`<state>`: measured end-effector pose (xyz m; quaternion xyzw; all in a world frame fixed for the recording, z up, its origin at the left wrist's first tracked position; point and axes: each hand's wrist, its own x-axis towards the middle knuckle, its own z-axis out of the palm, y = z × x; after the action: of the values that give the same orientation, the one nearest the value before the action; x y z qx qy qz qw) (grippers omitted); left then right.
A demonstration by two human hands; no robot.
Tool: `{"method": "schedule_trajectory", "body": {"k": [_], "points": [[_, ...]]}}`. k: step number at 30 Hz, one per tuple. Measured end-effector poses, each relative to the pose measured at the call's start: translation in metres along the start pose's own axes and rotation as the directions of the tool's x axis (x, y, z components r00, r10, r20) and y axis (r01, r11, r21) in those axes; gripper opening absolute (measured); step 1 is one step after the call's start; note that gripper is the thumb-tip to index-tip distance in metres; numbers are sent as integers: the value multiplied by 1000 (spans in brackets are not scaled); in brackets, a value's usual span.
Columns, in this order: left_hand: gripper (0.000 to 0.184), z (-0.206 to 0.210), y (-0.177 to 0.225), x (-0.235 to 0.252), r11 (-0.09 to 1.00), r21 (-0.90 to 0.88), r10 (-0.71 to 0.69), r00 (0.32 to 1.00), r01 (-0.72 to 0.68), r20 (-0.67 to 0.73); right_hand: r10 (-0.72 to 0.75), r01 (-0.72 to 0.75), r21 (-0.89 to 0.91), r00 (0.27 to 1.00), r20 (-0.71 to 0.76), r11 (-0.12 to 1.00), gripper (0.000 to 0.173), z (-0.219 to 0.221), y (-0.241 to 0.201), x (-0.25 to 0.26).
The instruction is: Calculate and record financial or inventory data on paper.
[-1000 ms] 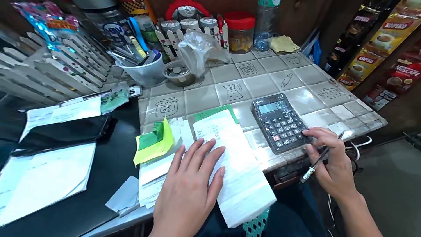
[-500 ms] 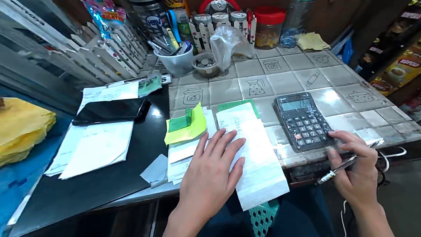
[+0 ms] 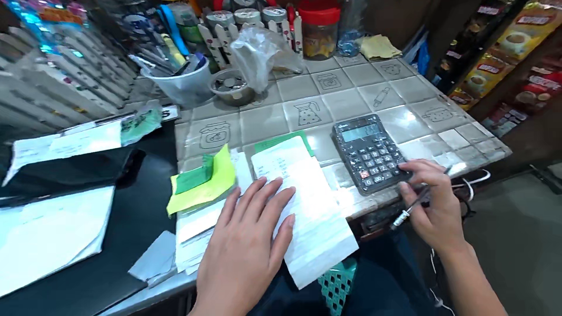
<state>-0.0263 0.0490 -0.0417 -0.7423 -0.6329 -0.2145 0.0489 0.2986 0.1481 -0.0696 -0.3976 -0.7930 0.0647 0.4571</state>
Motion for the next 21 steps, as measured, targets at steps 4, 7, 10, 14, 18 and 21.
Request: {"method": "schedule_trajectory", "body": {"k": [4,7,10,14,18,21], "points": [[50,-1,-1,1,1000,-7,4,1000,-4,2,-18,19,-24,999,32,1000,15,-3,-11,10],[50,-2,-1,1,1000,-2,4,1000,-4,7,-56,57,-11,994,97,998,15,2,-16,14],[51,-2,-1,2,1000,2,5,1000,-5,12,-74,76,-12,989,126,997,16,3,-19,16],[50,-2,-1,2,1000,3,5,1000,-5,17,-136,132,40,983,126,990,13,3,-27,13],[49,-4,-1,2,1000,-5,3,999,-3,35,-141,134,65,982,121,989,13,7,-25,6],[50,-4,-1,1,1000,0,3,999,-3,41,-78,77,54,997,20,996,13,0,-20,8]]}}
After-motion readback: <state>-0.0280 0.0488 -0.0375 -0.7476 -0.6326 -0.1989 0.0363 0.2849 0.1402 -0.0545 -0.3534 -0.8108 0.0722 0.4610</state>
